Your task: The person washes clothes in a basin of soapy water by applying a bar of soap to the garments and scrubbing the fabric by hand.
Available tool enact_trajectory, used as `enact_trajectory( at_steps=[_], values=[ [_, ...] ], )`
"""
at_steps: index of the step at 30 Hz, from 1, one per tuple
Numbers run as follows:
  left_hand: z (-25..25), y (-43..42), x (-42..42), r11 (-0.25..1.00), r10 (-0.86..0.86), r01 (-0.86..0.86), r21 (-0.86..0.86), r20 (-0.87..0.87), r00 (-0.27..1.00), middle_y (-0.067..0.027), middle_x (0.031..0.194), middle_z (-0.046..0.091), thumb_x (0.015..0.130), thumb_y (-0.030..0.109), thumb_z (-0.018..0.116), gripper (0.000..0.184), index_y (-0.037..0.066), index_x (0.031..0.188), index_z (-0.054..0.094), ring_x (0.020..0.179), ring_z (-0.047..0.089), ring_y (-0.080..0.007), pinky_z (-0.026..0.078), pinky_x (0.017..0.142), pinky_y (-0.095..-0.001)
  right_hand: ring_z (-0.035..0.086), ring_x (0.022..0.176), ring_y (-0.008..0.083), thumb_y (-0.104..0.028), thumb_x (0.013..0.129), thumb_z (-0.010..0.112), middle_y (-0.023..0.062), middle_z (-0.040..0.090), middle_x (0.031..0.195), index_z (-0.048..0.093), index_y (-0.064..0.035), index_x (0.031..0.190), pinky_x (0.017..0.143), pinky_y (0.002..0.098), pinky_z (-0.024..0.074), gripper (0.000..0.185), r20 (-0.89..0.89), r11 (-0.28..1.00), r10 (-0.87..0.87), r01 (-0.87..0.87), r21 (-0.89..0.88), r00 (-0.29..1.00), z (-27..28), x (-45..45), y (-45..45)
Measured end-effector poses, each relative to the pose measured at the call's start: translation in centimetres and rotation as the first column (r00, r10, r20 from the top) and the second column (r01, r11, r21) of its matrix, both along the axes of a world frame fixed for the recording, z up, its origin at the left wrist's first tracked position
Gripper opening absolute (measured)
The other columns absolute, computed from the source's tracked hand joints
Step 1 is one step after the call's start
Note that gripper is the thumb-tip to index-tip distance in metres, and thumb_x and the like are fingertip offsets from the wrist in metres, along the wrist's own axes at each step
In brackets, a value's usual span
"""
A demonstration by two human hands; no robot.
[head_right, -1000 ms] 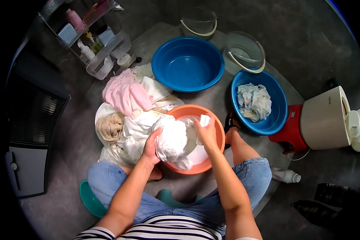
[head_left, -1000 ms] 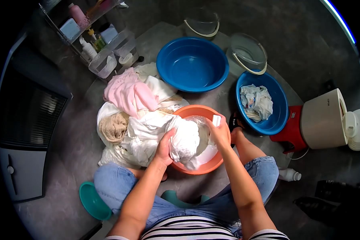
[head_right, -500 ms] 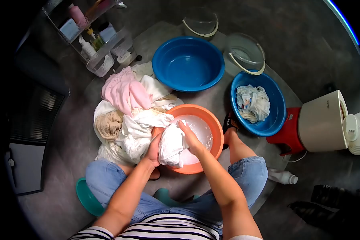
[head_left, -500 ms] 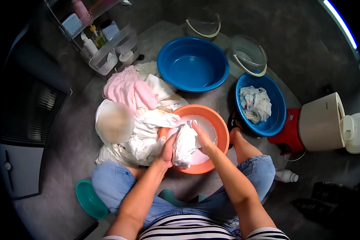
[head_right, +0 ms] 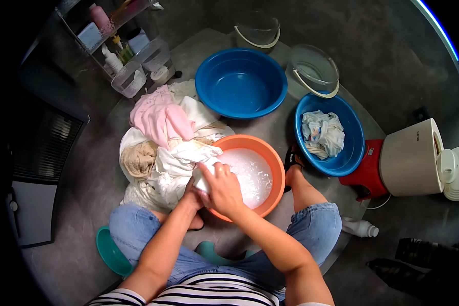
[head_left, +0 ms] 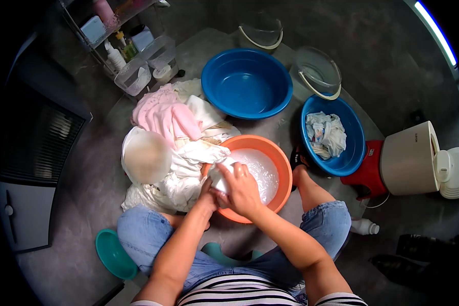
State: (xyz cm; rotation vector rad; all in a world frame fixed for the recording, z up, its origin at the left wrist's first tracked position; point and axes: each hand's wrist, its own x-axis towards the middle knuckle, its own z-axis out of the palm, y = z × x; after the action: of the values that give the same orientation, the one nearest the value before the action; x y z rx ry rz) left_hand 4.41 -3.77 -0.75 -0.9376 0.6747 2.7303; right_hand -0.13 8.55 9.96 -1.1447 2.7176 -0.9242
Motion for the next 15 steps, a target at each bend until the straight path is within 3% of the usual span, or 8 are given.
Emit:
enact_trajectory(
  at_steps=[2, 4, 7, 10, 11, 12, 14, 15],
  values=[
    [1.3, 0.5, -0.4, 0.968, -0.128, 0.122, -0.221, -0.014, 0.992, -0.0075, 0.126, 0.056, 0.098, 0.041, 0.039, 0.047, 0.01, 0.133, 0.047, 0.113, 0.057, -0.0226, 0.047, 0.096, -0.038, 0.055, 0.093, 0.037, -0.036, 0.081, 0.067, 0.0196, 0.052, 0.101, 0.045, -0.0101, 0.131, 0.078, 0.0446, 0.047, 0.061, 0.118, 0.982, -0.127, 0.141, -0.122, 0.985, -1.5, -1.3, 0.0],
    [2.9, 1.2, -0.5, 0.989, -0.09, 0.086, -0.122, -0.034, 0.995, -0.0062, 0.122, 0.06, 0.097, 0.042, 0.041, 0.048, 0.009, 0.13, 0.05, 0.11, 0.059, -0.02, 0.049, 0.094, -0.036, 0.059, 0.102, 0.034, -0.04, 0.092, 0.057, 0.0227, 0.057, 0.114, 0.042, -0.0063, 0.131, 0.086, 0.0395, 0.0476, 0.053, 0.296, 0.94, -0.114, 0.2, -0.278, 0.948, -5.1, -3.4, 0.6],
    [4.3, 1.5, 0.1, 0.988, -0.151, 0.146, -0.039, -0.171, 0.974, -0.0054, 0.118, 0.061, 0.1, 0.038, 0.038, 0.044, 0.007, 0.127, 0.052, 0.107, 0.06, -0.0168, 0.048, 0.093, -0.0325, 0.058, 0.109, 0.0323, -0.038, 0.098, 0.048, 0.0219, 0.057, 0.121, 0.041, -0.0036, 0.132, 0.092, 0.0385, 0.0444, 0.049, 0.853, 0.868, -0.07, 0.453, -0.203, 0.517, -7.0, -5.5, 2.2],
    [4.0, 1.4, -0.7, 0.991, -0.109, 0.088, -0.096, -0.239, 0.965, -0.0057, 0.12, 0.061, 0.101, 0.038, 0.036, 0.045, 0.006, 0.128, 0.052, 0.108, 0.06, -0.0172, 0.048, 0.093, -0.0326, 0.057, 0.083, 0.0152, -0.035, 0.099, 0.047, 0.0101, 0.058, 0.102, 0.04, -0.0057, 0.134, 0.073, 0.0303, 0.0481, 0.046, 0.751, 0.749, -0.14, 0.565, -0.346, 0.646, -6.7, -5.5, 2.2],
    [3.5, 1.2, -1.0, 0.993, -0.097, 0.084, -0.085, -0.174, 0.98, -0.0062, 0.121, 0.061, 0.101, 0.037, 0.036, 0.044, 0.006, 0.128, 0.052, 0.109, 0.059, -0.0173, 0.048, 0.094, -0.033, 0.058, 0.092, 0.0164, -0.032, 0.097, 0.051, 0.0129, 0.059, 0.107, 0.04, -0.0029, 0.134, 0.08, 0.0319, 0.048, 0.047, 0.572, 0.806, -0.188, 0.458, -0.374, 0.798, -6.0, -5.0, 2.8],
    [3.2, 1.2, -1.0, 0.979, -0.134, 0.121, -0.161, -0.071, 0.988, -0.0054, 0.12, 0.06, 0.101, 0.037, 0.036, 0.044, 0.008, 0.13, 0.05, 0.109, 0.059, -0.0178, 0.047, 0.095, -0.0331, 0.056, 0.11, 0.0337, -0.035, 0.091, 0.058, 0.0207, 0.056, 0.12, 0.042, -0.0033, 0.132, 0.094, 0.039, 0.0431, 0.055, 0.465, 0.846, -0.155, 0.36, -0.394, 0.872, -2.0, -4.1, 2.4],
    [3.5, 1.6, -0.9, 0.965, -0.191, 0.191, -0.179, 0.017, 0.981, -0.0053, 0.123, 0.057, 0.101, 0.037, 0.036, 0.044, 0.009, 0.133, 0.046, 0.113, 0.056, -0.0185, 0.046, 0.096, -0.0328, 0.055, 0.109, 0.0354, -0.042, 0.085, 0.063, 0.0183, 0.057, 0.118, 0.046, -0.0084, 0.132, 0.09, 0.0412, 0.0441, 0.06, 0.048, 0.956, 0.059, -0.042, -0.289, 0.997, -0.5, -2.6, 1.5],
    [3.3, 2.1, -0.5, 0.948, -0.185, 0.159, -0.276, -0.07, 0.98, -0.0055, 0.125, 0.055, 0.1, 0.038, 0.037, 0.045, 0.01, 0.134, 0.045, 0.115, 0.055, -0.0185, 0.046, 0.096, -0.0325, 0.055, 0.106, 0.035, -0.047, 0.081, 0.065, 0.0155, 0.057, 0.115, 0.048, -0.0127, 0.131, 0.084, 0.0427, 0.0456, 0.063, -0.043, 0.984, 0.174, -0.176, -0.033, 0.984, 1.2, -1.6, 0.6]
  ],
)
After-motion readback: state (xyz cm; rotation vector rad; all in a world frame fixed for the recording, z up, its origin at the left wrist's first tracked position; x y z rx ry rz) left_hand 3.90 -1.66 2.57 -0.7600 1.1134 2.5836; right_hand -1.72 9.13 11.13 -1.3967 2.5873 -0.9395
